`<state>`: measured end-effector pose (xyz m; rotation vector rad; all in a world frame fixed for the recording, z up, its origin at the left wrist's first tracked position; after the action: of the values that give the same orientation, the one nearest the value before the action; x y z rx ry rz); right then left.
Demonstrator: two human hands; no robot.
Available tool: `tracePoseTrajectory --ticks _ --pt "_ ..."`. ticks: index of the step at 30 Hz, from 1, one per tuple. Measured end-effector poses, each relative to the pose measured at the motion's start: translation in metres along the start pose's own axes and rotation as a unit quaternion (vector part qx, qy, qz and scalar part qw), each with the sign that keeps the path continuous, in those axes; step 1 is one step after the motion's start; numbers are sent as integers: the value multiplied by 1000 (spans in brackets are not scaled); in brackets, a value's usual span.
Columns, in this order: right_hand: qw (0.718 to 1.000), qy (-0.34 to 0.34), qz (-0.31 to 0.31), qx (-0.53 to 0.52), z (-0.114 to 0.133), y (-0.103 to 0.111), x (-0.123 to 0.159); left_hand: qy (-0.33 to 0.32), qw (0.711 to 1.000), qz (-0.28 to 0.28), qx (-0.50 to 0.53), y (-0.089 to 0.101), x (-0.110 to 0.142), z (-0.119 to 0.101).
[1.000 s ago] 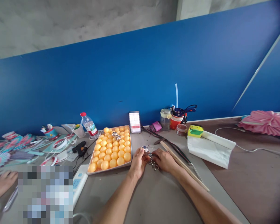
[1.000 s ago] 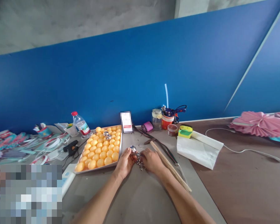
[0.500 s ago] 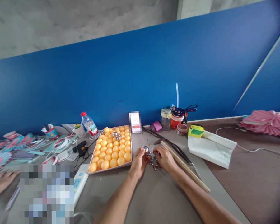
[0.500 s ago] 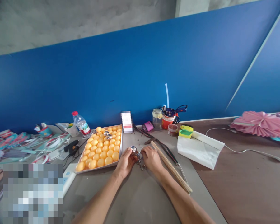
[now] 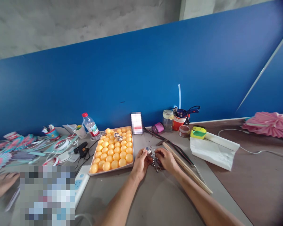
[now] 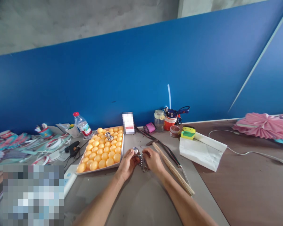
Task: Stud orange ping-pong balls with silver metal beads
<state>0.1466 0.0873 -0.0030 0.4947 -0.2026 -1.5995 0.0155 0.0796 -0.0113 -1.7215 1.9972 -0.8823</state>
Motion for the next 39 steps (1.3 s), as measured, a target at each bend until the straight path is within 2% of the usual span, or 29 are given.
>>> tracePoseTrajectory --ticks 8,13,21,30,39 --pt "996 -40 4 -74 -2 -2 1 -4 1000 9 -9 -5 2 -2" --pt "987 -46 29 -148 4 -8 2 -4 1000 11 -10 -6 3 -2" --pt "989 -49 34 -136 5 -7 4 -2 1000 10 -15 -5 3 -2" --pt "980 -70 34 -181 -7 -11 2 -5 1000 14 -20 -3 1 0" --pt "975 -48 12 -217 -6 -10 0 -2 1000 8 -20 -5 3 -2"
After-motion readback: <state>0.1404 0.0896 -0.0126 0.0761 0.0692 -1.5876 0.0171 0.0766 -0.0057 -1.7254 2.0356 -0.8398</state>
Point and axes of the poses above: each hand's wrist, its own x-axis away from the middle knuckle, its own y-axis out of the back of the hand, z = x × y, the point moved 7 cm from there along -x, towards the middle knuckle, and after that the axes turned 4 degrees about x, right-handed, at the moved point
